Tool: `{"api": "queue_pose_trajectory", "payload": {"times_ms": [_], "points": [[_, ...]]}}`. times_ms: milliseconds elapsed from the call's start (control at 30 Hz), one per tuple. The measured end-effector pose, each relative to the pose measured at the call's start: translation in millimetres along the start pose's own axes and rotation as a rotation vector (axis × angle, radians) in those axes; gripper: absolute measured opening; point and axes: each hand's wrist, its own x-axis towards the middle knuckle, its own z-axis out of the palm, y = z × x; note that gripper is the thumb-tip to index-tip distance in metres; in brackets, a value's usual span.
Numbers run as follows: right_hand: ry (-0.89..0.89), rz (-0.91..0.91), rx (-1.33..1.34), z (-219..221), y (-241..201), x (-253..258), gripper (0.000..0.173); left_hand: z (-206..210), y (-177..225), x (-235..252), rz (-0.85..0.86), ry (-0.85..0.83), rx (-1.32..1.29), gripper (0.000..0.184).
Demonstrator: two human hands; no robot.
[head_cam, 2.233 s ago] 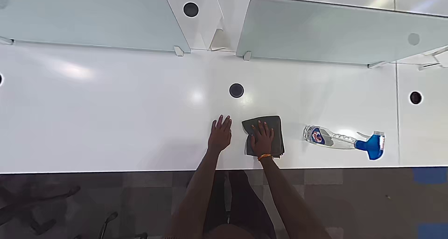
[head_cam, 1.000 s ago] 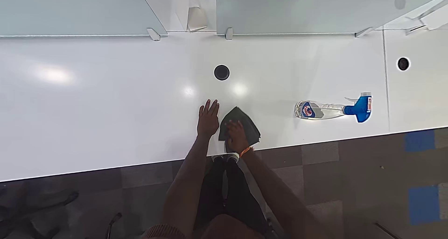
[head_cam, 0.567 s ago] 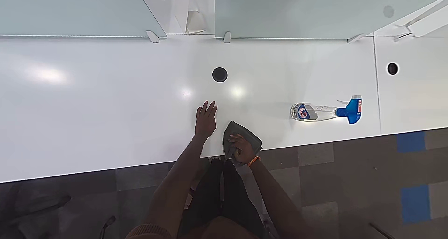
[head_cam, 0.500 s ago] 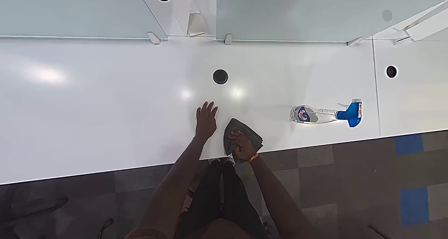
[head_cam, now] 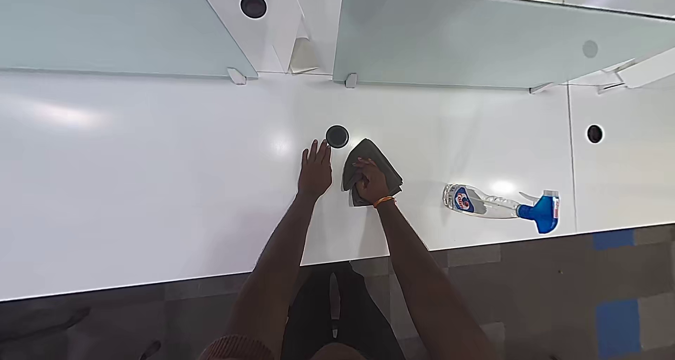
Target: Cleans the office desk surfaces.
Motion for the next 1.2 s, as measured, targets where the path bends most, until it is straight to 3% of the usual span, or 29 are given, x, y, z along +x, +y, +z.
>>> {"api": "queue_pose_trajectory", "payload": {"times_ms": [333,633,767,867,1033,1133,1200], "points": [[-0.089,-0.022,-0.039,-17,21,66,0.027,-3,5,0,-0.023,0.008,0.033,0.057],[-0.084,-0.074,-0.084,-21,39,137,0.024,-2,1,1,-0.019,0.128,-0.009,0.055],[-0.023,0.007,-0.127,-10,35,121,0.025,-3,1,3,-0.049,0.104,-0.03,0.057],[-0.026,0.168,-0.146,-7,11,52,0.034,0,1,-1,-0.043,0.108,-0.048,0.057],[-0.083,0.055,-0.153,-4,-16,-56,0.044,3,-4,1,-0.045,0.179,-0.041,0.057],[-0.045,0.052,-0.121,-15,-34,-44,0.064,6,-3,-2,-0.07,0.207,-0.039,0.055],[0.04,0.031,-0.138,-17,-46,-6,0.053,5,-2,-1,-0.091,0.211,-0.036,0.055]]}}
